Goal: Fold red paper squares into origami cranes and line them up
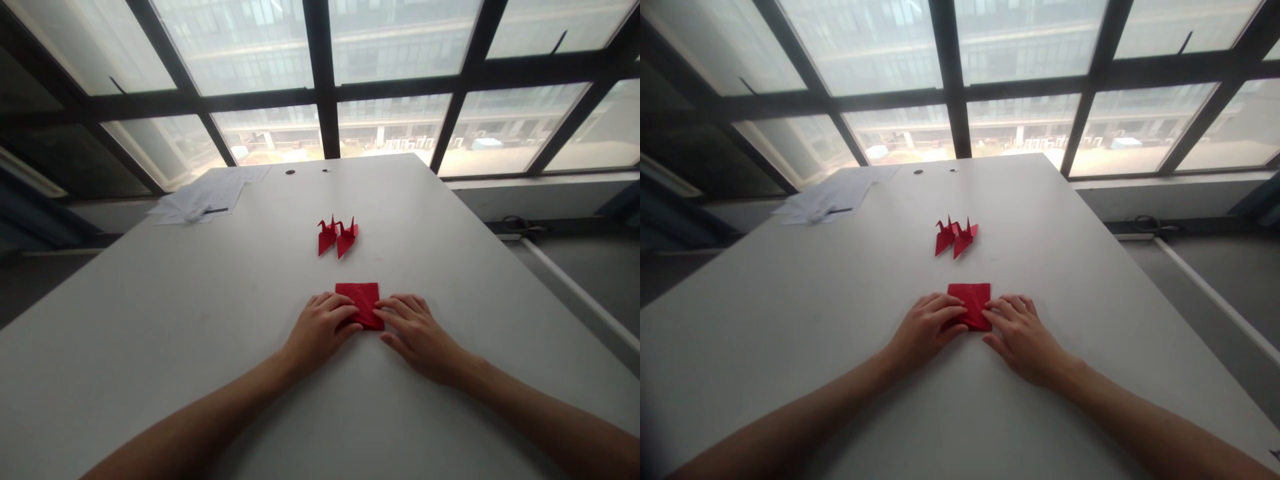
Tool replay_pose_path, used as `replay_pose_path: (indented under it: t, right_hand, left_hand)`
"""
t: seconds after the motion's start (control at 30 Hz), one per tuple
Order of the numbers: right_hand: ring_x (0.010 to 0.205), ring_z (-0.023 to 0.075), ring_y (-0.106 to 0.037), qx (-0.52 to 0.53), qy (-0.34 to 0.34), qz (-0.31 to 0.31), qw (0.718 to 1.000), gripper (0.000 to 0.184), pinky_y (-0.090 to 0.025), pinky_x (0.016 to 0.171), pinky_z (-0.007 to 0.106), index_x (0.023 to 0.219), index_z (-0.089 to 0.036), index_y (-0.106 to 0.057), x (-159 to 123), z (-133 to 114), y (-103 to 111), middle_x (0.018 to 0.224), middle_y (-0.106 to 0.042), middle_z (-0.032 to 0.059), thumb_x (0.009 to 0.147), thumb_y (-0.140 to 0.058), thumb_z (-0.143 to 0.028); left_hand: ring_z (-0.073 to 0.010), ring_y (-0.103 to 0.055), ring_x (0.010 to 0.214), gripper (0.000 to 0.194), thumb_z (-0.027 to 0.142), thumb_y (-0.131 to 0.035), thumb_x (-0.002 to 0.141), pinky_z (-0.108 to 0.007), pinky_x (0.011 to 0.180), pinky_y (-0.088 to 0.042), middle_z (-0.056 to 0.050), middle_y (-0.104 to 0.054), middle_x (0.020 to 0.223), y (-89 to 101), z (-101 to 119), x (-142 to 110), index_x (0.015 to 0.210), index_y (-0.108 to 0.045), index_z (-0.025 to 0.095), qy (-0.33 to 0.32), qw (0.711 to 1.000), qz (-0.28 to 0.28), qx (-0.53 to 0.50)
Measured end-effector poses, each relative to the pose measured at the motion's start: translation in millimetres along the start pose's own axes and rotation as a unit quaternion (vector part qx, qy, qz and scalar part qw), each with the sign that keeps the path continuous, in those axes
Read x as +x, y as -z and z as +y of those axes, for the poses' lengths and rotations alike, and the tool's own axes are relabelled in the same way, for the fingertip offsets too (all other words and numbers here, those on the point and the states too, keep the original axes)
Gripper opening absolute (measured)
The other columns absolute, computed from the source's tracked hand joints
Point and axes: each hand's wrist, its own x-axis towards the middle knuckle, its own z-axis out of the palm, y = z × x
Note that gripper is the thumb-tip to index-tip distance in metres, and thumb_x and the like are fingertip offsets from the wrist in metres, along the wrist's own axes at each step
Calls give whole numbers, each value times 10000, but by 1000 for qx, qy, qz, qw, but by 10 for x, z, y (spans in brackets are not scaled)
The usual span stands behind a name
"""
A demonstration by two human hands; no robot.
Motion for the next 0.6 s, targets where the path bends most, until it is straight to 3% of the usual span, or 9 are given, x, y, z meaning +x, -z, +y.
replay_pose_path:
  t: [0.17,0.33,0.5,0.6]
  right_hand:
    - [1187,280,-512,7,-4,1,1000,330,-383,1028,486,1286,-239,-609,4,-6,6,1270,-629,102,962,-565,-281]
    - [1241,288,-484,2,-6,14,1000,313,-376,1046,508,1279,-239,-599,-19,41,-49,1334,-593,103,974,-537,-269]
    - [1282,295,-460,7,-12,64,998,385,-396,1051,516,1336,-238,-537,-26,76,-84,1390,-538,124,950,-541,-230]
    - [1210,282,-512,32,-32,109,993,257,-442,1001,494,1198,-228,-590,-13,62,-49,1284,-582,125,950,-523,-218]
  left_hand:
    - [-188,-650,1007,167,299,-574,978,-366,957,-445,-20,-735,1078,-13,-28,-22,987,-734,254,-11,999,17,-27]
    - [-196,-666,1038,104,221,-622,938,-356,963,-465,-15,-741,1064,-25,-11,-35,921,-722,241,7,997,31,-75]
    - [-202,-675,1029,102,156,-638,886,-335,935,-515,-39,-732,1028,-15,38,-35,878,-712,226,49,984,30,-167]
    - [-199,-670,1052,107,127,-654,845,-326,933,-528,-43,-723,1049,-13,68,-38,860,-708,219,81,973,55,-211]
